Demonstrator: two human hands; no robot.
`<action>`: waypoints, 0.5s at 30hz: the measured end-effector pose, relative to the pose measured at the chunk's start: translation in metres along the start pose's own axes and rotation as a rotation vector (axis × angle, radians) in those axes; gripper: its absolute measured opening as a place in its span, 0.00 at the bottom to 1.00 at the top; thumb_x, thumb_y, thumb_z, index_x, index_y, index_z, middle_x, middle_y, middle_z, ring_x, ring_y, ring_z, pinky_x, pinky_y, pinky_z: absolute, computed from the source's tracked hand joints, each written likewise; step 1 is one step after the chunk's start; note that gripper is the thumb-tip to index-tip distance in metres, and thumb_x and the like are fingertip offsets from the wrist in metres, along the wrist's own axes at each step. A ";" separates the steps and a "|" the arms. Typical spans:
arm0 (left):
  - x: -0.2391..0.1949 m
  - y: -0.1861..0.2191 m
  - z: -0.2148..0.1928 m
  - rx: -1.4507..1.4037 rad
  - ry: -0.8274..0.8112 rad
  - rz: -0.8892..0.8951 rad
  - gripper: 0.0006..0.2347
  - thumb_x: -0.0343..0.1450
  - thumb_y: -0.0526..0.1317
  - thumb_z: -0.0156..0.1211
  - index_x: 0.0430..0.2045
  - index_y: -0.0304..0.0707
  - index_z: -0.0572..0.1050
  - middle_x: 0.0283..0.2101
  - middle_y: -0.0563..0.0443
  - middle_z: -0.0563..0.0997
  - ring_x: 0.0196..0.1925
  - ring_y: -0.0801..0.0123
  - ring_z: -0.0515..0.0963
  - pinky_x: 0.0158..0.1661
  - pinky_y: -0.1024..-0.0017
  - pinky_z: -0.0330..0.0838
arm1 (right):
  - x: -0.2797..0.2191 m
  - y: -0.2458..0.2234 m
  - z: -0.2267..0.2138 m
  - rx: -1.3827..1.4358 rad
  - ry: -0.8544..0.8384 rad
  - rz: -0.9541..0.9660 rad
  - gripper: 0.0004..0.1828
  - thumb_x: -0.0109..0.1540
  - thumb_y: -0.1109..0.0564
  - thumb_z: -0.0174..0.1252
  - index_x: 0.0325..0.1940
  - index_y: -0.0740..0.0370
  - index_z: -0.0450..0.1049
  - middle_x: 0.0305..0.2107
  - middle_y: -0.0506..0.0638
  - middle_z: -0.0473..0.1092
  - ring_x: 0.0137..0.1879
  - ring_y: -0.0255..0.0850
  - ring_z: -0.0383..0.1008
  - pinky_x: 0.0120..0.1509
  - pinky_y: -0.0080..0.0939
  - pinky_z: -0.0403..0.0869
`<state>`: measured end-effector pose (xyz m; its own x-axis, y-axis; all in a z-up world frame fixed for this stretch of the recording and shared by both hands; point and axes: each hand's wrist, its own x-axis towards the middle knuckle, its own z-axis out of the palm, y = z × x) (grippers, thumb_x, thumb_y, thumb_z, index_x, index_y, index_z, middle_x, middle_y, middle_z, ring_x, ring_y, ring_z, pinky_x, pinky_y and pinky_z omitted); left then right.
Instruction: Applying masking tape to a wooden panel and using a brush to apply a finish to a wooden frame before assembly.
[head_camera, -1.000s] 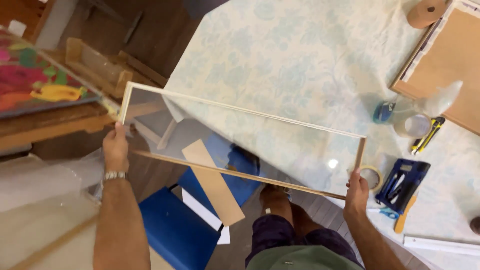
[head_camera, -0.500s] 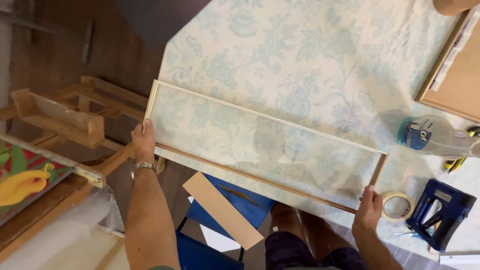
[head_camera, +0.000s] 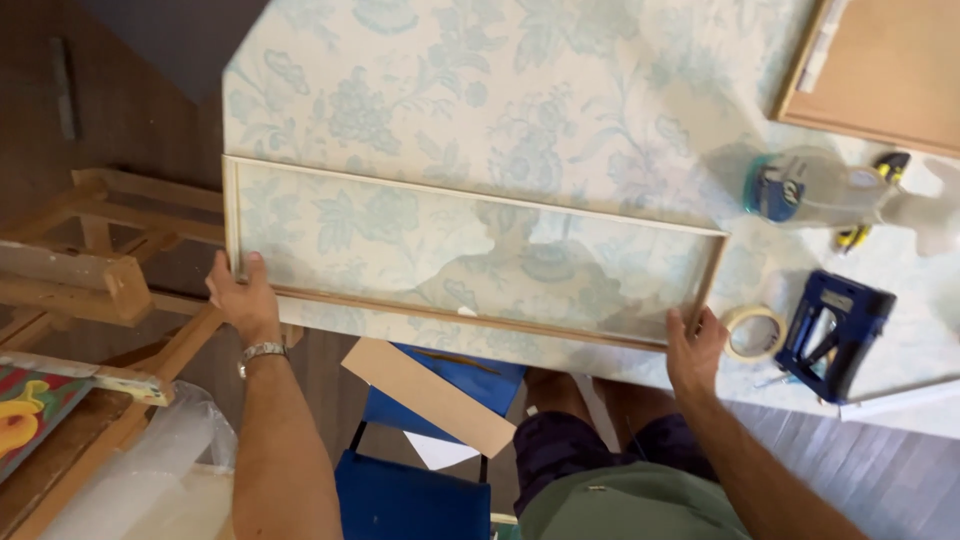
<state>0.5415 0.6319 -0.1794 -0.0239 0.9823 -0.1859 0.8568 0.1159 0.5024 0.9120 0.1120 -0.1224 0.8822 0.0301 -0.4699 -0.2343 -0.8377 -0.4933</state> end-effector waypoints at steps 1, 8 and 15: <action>-0.008 0.008 -0.006 -0.001 -0.003 0.005 0.25 0.78 0.52 0.63 0.68 0.42 0.68 0.66 0.41 0.66 0.70 0.44 0.63 0.69 0.48 0.55 | -0.004 -0.006 -0.002 0.002 0.004 0.003 0.40 0.67 0.38 0.63 0.68 0.74 0.65 0.57 0.74 0.60 0.59 0.68 0.71 0.64 0.59 0.73; -0.103 0.056 -0.056 -0.128 -0.230 -0.179 0.32 0.81 0.45 0.59 0.77 0.45 0.44 0.78 0.43 0.52 0.79 0.55 0.51 0.74 0.54 0.51 | -0.020 0.003 -0.046 -0.148 -0.226 -0.183 0.35 0.66 0.43 0.61 0.67 0.71 0.66 0.59 0.73 0.63 0.64 0.69 0.69 0.67 0.63 0.72; -0.332 0.042 -0.058 0.091 -0.468 -0.286 0.30 0.75 0.47 0.59 0.72 0.39 0.57 0.71 0.38 0.67 0.72 0.49 0.64 0.69 0.49 0.62 | -0.016 0.098 -0.165 -0.524 -0.802 -0.172 0.24 0.63 0.38 0.56 0.53 0.53 0.83 0.46 0.62 0.82 0.58 0.64 0.78 0.66 0.62 0.74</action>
<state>0.5559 0.3196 -0.0478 -0.0483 0.7411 -0.6696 0.8912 0.3347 0.3062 0.9422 -0.0605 -0.0418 0.3015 0.3747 -0.8767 0.2550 -0.9177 -0.3046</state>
